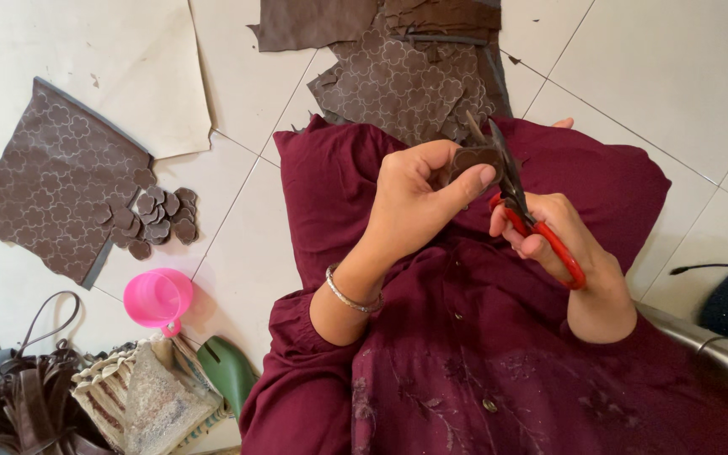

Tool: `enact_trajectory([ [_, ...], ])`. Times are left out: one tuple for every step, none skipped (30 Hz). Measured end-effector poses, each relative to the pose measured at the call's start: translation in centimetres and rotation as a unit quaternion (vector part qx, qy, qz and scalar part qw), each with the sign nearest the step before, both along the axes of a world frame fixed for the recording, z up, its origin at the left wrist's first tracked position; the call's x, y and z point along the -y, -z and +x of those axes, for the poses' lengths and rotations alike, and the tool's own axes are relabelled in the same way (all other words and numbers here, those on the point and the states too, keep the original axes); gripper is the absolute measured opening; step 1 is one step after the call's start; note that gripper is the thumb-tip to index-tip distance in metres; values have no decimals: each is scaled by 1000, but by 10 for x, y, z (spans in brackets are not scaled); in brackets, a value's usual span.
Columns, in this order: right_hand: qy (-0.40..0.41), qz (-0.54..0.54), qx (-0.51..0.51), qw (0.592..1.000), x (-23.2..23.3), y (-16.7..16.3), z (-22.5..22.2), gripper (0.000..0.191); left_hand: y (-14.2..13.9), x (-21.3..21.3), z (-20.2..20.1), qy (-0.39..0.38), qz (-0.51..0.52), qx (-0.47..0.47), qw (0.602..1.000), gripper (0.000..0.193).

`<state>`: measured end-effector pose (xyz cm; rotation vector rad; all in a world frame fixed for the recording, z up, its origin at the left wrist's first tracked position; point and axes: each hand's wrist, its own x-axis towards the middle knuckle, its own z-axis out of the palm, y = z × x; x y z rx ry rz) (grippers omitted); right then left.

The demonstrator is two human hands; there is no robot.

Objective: The person sits on the floor and uses red-handled scissors to cut small, patterned shapes from a brown fabric sheet. They repeatedly pick up pieces, trim the edges, and place the finished shapes into a growing pile on the floor.

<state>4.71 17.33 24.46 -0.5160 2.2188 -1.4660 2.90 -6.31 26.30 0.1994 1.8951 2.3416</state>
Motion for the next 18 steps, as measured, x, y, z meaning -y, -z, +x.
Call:
enact_trajectory([
  [2, 1, 7, 1000, -1, 1, 1, 91, -1, 1, 0, 3, 6, 3, 1000, 19],
  [4, 2, 12, 1000, -2, 2, 1, 92, -2, 2, 0, 4, 1, 2, 1000, 19],
  [3, 9, 11, 1000, -3, 3, 1, 92, -2, 3, 0, 5, -4, 0, 1000, 20],
  [3, 17, 9, 1000, -4, 4, 1, 92, -3, 3, 0, 7, -9, -2, 1000, 21],
  [3, 24, 8, 1000, -4, 4, 1, 91, -3, 3, 0, 8, -6, -1, 1000, 21],
  [5, 28, 4, 1000, -5, 5, 1, 91, -3, 3, 0, 10, -3, 1, 1000, 21],
  [7, 31, -1, 1000, -4, 5, 1, 91, -3, 3, 1, 11, -1, 2, 1000, 21],
  [9, 33, -5, 999, -3, 5, 1, 91, -3, 3, 1, 8, -3, 1, 1000, 21],
  [7, 24, -6, 1000, -2, 5, 1, 91, -3, 3, 1, 5, -5, -1, 1000, 21],
  [6, 15, -7, 1000, -1, 5, 2, 91, -2, 2, 1, 3, -7, -4, 1000, 20],
  [6, 5, -9, 1000, 1, 5, 2, 92, -2, 2, 1, -1, -3, -5, 1000, 19],
  [5, -5, 1, 1000, 3, 4, 2, 92, -1, 1, 2, -4, 0, -5, 1000, 17],
  [4, -16, 10, 1000, 4, 3, 2, 92, 0, 0, 3, -8, 3, -6, 1000, 16],
  [4, -26, 20, 999, 6, 2, 3, 92, 0, -1, 4, -13, -1, -5, 1000, 16],
  [6, -33, 20, 999, 7, 2, 4, 91, 1, -2, 5, -19, -5, -5, 1000, 16],
  [8, -40, 19, 999, 8, 1, 5, 90, 2, -4, 6, -26, -9, -6, 1000, 17],
  [10, -46, 18, 999, 9, 1, 6, 90, 3, -7, 7, -36, 7, -9, 999, 17],
  [11, -49, 17, 999, 9, 1, 6, 90, 4, -10, 8, -45, 23, -13, 999, 17],
])
